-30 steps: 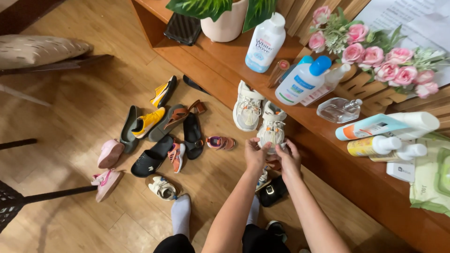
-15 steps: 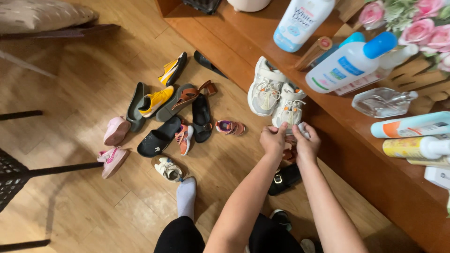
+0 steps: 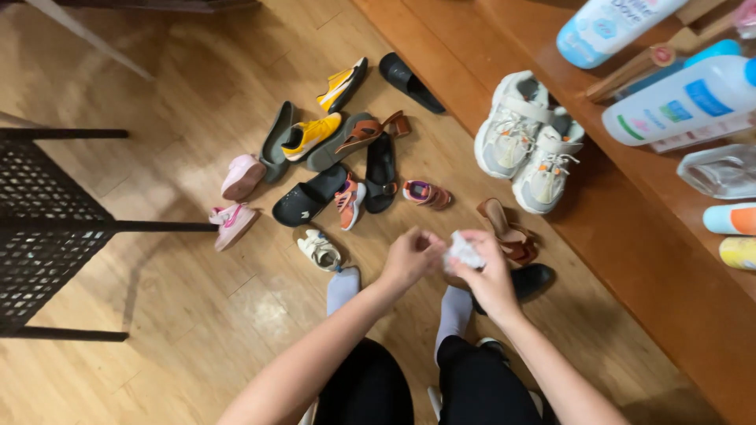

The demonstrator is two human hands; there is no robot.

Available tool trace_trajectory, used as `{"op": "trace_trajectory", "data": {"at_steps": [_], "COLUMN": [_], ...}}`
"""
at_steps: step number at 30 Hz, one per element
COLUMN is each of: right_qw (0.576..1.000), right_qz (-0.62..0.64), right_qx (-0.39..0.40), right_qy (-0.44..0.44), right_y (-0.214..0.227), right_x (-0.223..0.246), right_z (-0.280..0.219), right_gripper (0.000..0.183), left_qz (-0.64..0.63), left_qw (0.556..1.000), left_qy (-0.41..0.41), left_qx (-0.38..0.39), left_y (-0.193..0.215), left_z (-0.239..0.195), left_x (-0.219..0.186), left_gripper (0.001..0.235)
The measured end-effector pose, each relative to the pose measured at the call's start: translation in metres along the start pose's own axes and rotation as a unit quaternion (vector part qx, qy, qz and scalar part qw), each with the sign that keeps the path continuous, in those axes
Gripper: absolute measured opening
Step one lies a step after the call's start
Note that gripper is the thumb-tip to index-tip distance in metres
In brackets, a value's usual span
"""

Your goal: Cleaning various pairs of shoes using wet wipes.

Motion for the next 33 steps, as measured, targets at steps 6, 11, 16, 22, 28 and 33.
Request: {"op": "trace_trajectory", "data": {"at_steps": [6,11,16,22,28,33], "right_qw": [0.974,0.973,0.970,0.966,0.965,0.967], "right_qz": [-0.077,-0.047,0.021,0.097,0.117,0.088], "right_qx": [0.210,0.218,0.179,0.119,0.143,0.164], "right_qy": [-0.031,-0.062,-0.164,-0.207,-0.185,-0.173], "right_y": [-0.076,-0.138,-0.200,-0.236,-0.271,-0.298], "right_x": [-0.031,-0.090,-0.161,-0.206,-0.229,-0.238], "right_z": [-0.008,0.043,0.106,0.171,0.204,0.222], "right_gripper": [0.035,0.048,0.049,0.044,0.066,0.076], "left_qz": [0.080,-0.033,-0.076,-0.117,-0.264,-0.359], "left_qw": [0.995,0.985,0.964,0.947,0.892,0.856], "left_qy": [0.044,0.080,0.117,0.079,0.122,0.127], "left_qx": [-0.044,-0.150,-0.227,-0.288,-0.347,-0.350], "left_y": [0.102,0.155,0.193,0.253,0.248,0.244], "left_z": [-0.014,0.025,0.089,0.177,0.188,0.216], "left_x": [0.084,0.129,0.190,0.265,0.238,0.260], "left_gripper": [0.035,0.033,0.039,0.026,0.087,0.075]}}
Point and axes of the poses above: each hand's wrist, its own z-axis towards the middle knuckle, its own y-axis out of the back of the hand, x = y × z, the point moved 6 cm from there along z, towards the middle knuckle, and after that the axes turned 8 degrees about -z, right-handed, at the moved point
